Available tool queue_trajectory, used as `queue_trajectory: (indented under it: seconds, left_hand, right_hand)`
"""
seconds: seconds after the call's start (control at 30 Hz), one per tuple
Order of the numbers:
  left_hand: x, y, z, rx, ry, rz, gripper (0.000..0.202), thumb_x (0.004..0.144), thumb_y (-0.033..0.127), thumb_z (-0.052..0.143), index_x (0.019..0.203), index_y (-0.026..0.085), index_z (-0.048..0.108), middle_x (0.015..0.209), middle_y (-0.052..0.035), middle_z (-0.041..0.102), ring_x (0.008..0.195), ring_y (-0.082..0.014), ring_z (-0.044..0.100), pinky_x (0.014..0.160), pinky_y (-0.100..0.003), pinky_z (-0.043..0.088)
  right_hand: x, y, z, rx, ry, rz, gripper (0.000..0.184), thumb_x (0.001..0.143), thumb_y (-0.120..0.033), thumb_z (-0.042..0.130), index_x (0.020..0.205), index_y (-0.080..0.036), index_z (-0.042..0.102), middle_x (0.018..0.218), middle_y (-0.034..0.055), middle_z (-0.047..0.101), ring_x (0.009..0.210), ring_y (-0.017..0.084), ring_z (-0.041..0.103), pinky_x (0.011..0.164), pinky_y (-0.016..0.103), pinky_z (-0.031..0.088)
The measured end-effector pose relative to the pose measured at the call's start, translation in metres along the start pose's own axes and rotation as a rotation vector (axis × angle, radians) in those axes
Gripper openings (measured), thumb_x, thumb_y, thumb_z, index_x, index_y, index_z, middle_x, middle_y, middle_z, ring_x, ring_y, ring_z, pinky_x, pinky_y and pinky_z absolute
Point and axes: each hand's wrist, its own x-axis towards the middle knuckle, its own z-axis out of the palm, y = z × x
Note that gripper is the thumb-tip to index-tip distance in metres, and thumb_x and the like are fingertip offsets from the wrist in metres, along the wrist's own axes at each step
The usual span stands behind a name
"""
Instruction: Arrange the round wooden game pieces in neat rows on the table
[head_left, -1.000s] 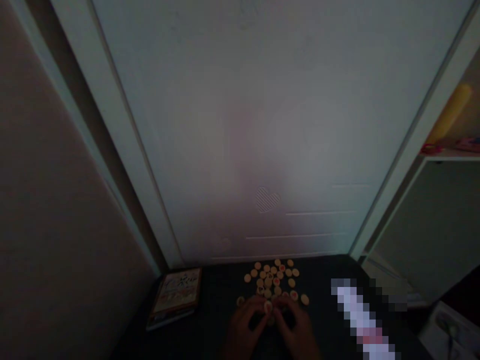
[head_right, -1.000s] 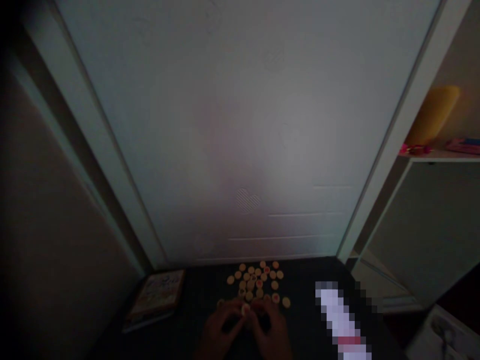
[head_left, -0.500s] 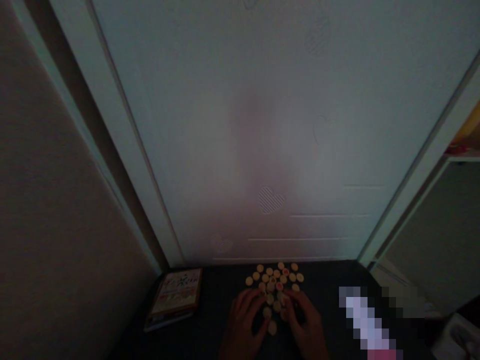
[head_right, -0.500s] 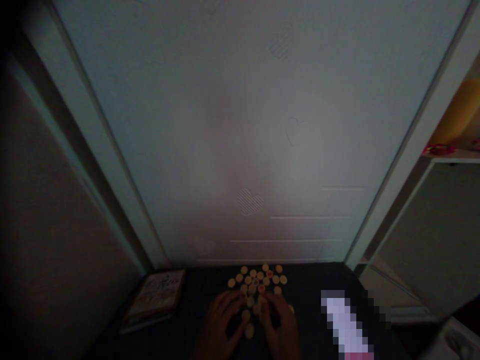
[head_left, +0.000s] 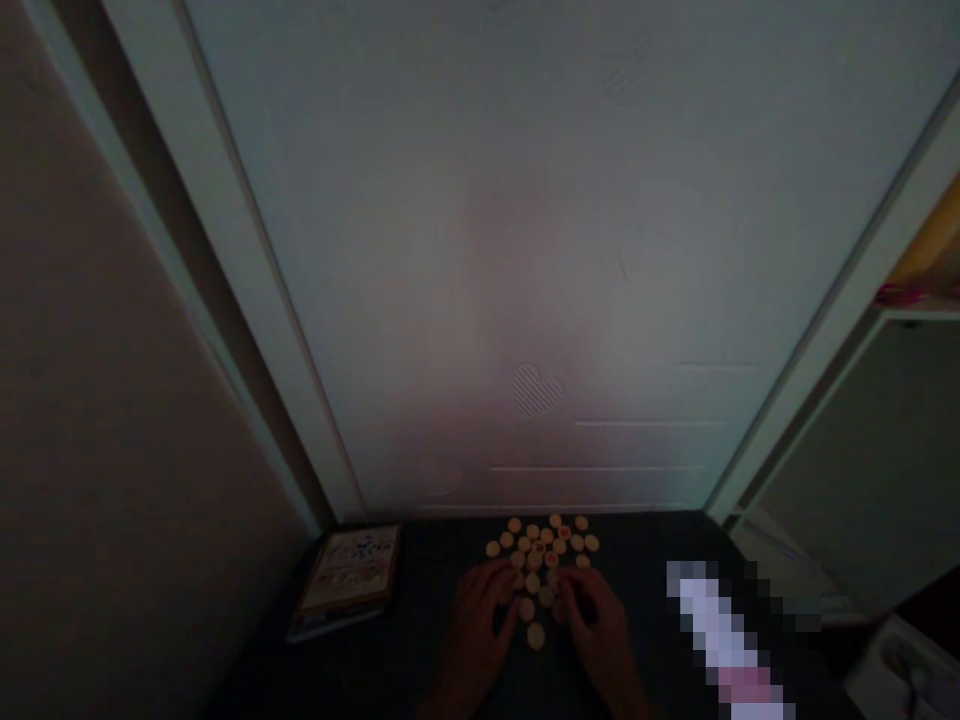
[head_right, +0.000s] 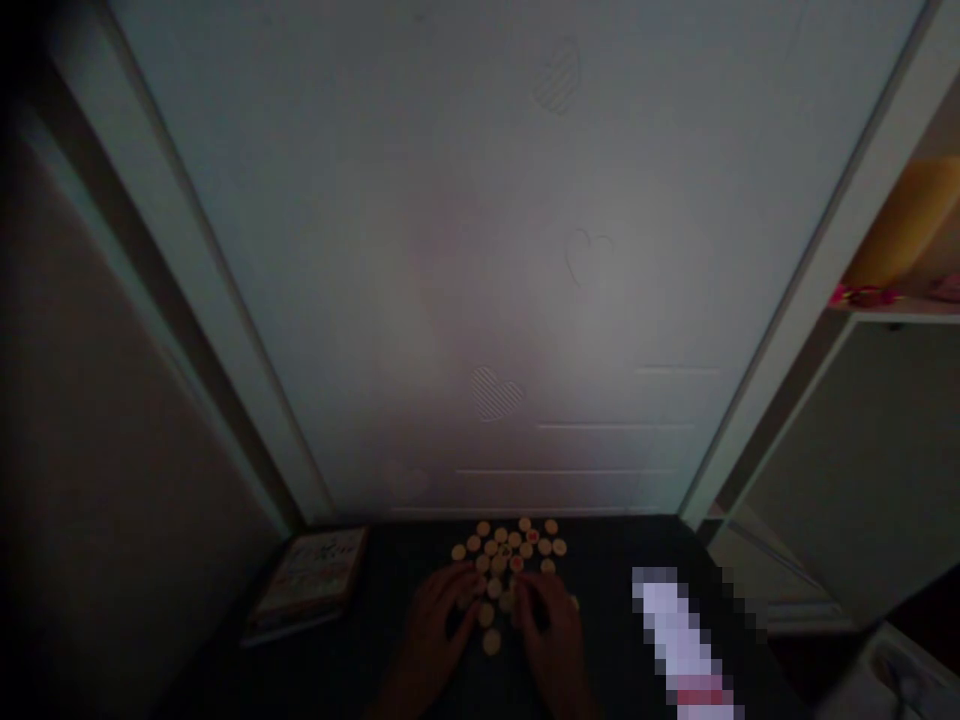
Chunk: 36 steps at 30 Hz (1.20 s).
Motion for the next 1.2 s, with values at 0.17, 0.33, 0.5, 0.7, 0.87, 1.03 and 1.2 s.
queue_trajectory:
  seconds: [0.17,0.33,0.5,0.7,0.87,1.03,1.2]
  left_hand:
    - [0.001,-0.005,0.003,0.020,0.050,-0.033,0.028,0.090,0.027,0.062,0.118,0.028,0.065,0.117,-0.0063,0.071,0.112,-0.0287,0.064,0.097,-0.052,0.053]
    - [0.002,-0.008,0.006,0.006,0.058,-0.056,0.030,0.088,0.026,0.065,0.117,0.028,0.066,0.115,-0.0062,0.072,0.109,-0.0283,0.066,0.095,-0.050,0.054]
    - [0.005,-0.010,0.009,-0.003,0.079,-0.067,0.026,0.088,0.030,0.064,0.114,0.028,0.067,0.112,-0.0062,0.074,0.106,-0.0288,0.068,0.093,-0.049,0.054]
    - [0.005,-0.008,0.007,0.004,0.045,-0.074,0.023,0.090,0.030,0.062,0.112,0.028,0.067,0.107,-0.0053,0.075,0.102,-0.0284,0.069,0.094,-0.051,0.052]
    - [0.004,-0.006,0.007,0.007,0.045,-0.071,0.022,0.090,0.030,0.062,0.112,0.029,0.067,0.106,-0.0036,0.076,0.101,-0.0278,0.070,0.096,-0.052,0.051]
    - [0.003,-0.006,0.007,0.001,0.045,-0.071,0.022,0.090,0.028,0.063,0.111,0.028,0.067,0.106,-0.0039,0.076,0.100,-0.0277,0.070,0.096,-0.052,0.050]
    - [0.002,-0.005,0.007,-0.010,0.035,-0.096,0.024,0.087,0.027,0.065,0.111,0.028,0.067,0.105,-0.0035,0.075,0.101,-0.0275,0.068,0.094,-0.052,0.051]
  right_hand:
    - [0.016,0.027,-0.030,-0.118,0.174,0.113,0.035,0.093,-0.049,0.052,0.106,-0.021,0.070,0.103,0.0096,0.074,0.096,0.025,0.069,0.084,0.035,0.055]
    - [0.026,0.055,-0.059,-0.251,0.158,0.294,0.040,0.090,-0.053,0.051,0.105,-0.022,0.070,0.101,0.0075,0.076,0.093,0.025,0.070,0.082,0.036,0.055]
    - [0.025,0.058,-0.057,-0.290,0.090,0.250,0.035,0.085,-0.053,0.059,0.088,-0.022,0.074,0.084,0.0058,0.076,0.080,0.024,0.070,0.072,0.032,0.054]
    - [0.023,0.056,-0.052,-0.323,0.062,0.171,0.033,0.084,-0.053,0.061,0.084,-0.023,0.076,0.080,0.0061,0.075,0.078,0.025,0.069,0.070,0.034,0.052]
    - [0.023,0.059,-0.050,-0.331,0.069,0.117,0.035,0.085,-0.054,0.060,0.087,-0.022,0.076,0.084,0.0077,0.076,0.080,0.028,0.069,0.072,0.039,0.054]
    - [0.026,0.058,-0.045,-0.314,0.044,0.037,0.040,0.095,-0.047,0.049,0.118,-0.021,0.069,0.116,0.0104,0.073,0.107,0.027,0.068,0.091,0.043,0.054]
    - [0.022,0.052,-0.036,-0.417,-0.114,-0.059,0.041,0.098,-0.044,0.045,0.131,-0.027,0.063,0.137,0.0079,0.063,0.127,0.027,0.058,0.103,0.049,0.046]
